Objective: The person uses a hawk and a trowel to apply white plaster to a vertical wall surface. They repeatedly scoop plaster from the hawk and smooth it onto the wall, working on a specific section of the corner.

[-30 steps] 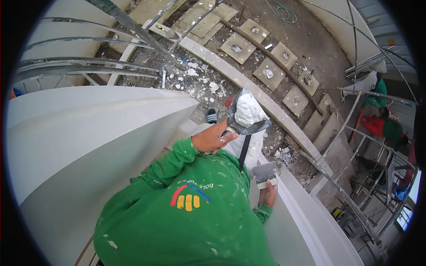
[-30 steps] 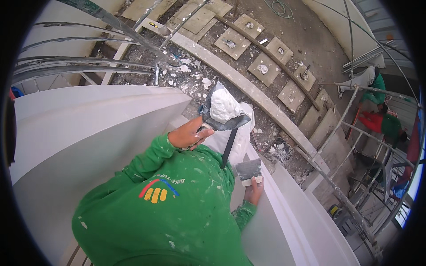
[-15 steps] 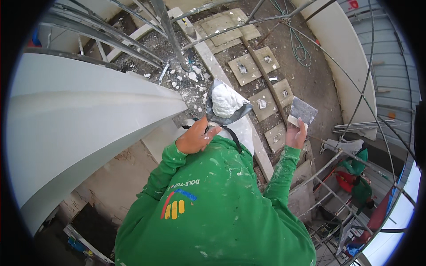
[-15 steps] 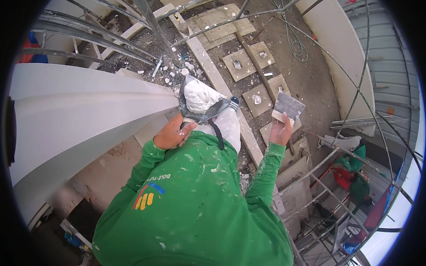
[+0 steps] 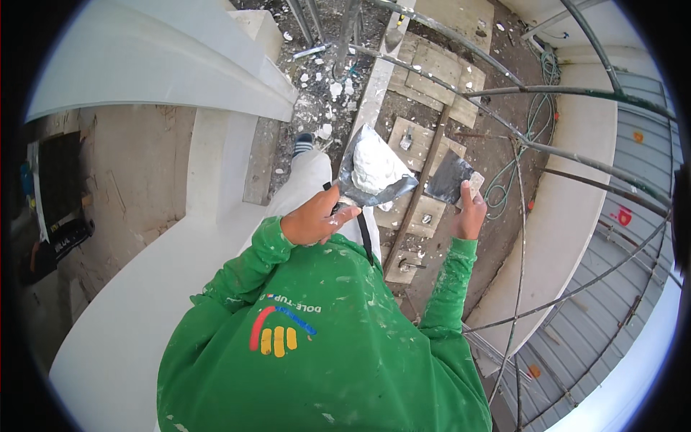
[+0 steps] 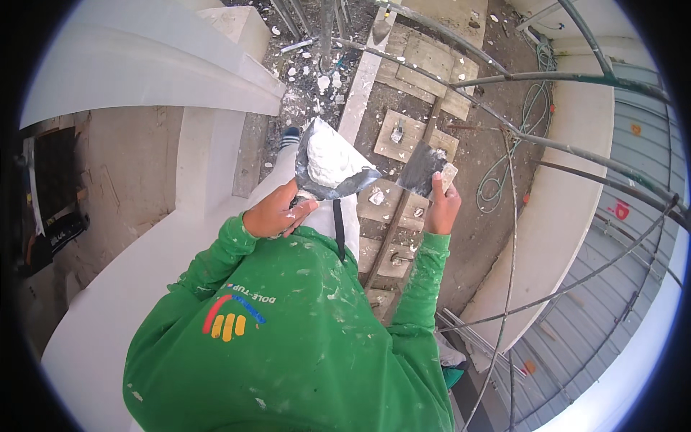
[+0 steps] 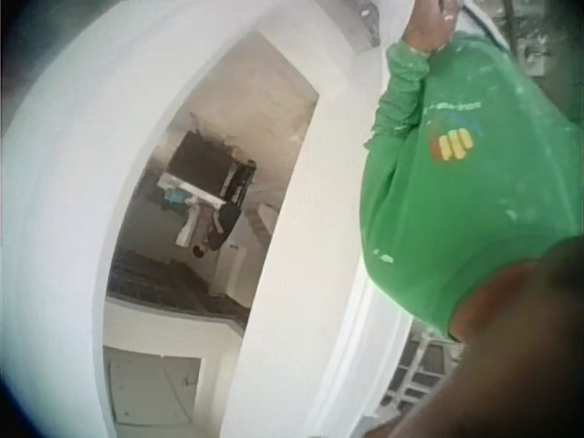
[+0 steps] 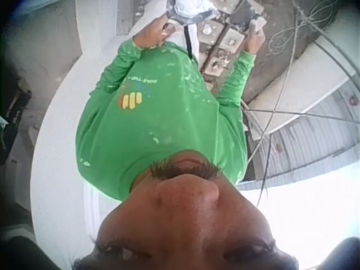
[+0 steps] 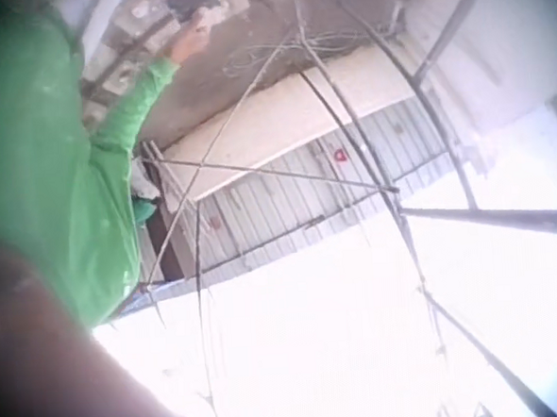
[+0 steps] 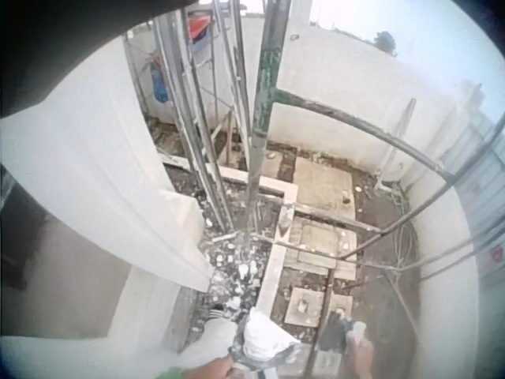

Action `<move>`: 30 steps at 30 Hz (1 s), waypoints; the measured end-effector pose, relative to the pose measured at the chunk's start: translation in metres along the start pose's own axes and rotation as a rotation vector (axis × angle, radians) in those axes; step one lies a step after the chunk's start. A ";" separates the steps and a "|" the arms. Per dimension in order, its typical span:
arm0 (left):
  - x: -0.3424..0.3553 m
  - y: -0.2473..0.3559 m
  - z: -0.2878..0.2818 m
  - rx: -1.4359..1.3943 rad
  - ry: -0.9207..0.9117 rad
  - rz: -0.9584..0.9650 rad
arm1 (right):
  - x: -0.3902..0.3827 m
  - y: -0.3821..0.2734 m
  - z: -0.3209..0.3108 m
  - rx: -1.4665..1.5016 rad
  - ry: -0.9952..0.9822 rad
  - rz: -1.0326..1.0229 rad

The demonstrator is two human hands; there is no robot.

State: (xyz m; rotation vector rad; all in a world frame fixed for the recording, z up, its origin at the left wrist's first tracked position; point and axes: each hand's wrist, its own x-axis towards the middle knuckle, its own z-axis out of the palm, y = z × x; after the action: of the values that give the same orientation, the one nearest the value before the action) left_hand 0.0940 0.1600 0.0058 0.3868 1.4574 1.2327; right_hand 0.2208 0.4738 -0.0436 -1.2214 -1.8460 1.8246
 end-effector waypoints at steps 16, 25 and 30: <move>0.032 0.015 0.001 -0.280 0.554 0.125 | 0.196 -0.111 0.111 -0.436 -0.503 -0.336; 0.063 0.043 -0.005 -0.441 0.691 0.165 | 0.262 -0.105 0.160 -0.224 -0.718 -0.107; 0.051 0.048 0.006 -0.590 0.913 0.166 | 0.235 -0.105 0.216 -0.387 -0.853 -0.092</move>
State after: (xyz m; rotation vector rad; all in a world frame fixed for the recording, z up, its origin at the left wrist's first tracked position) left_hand 0.0646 0.2225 0.0203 -0.5424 1.6964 2.0384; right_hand -0.1127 0.5080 -0.0679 -0.4100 -2.7322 2.1920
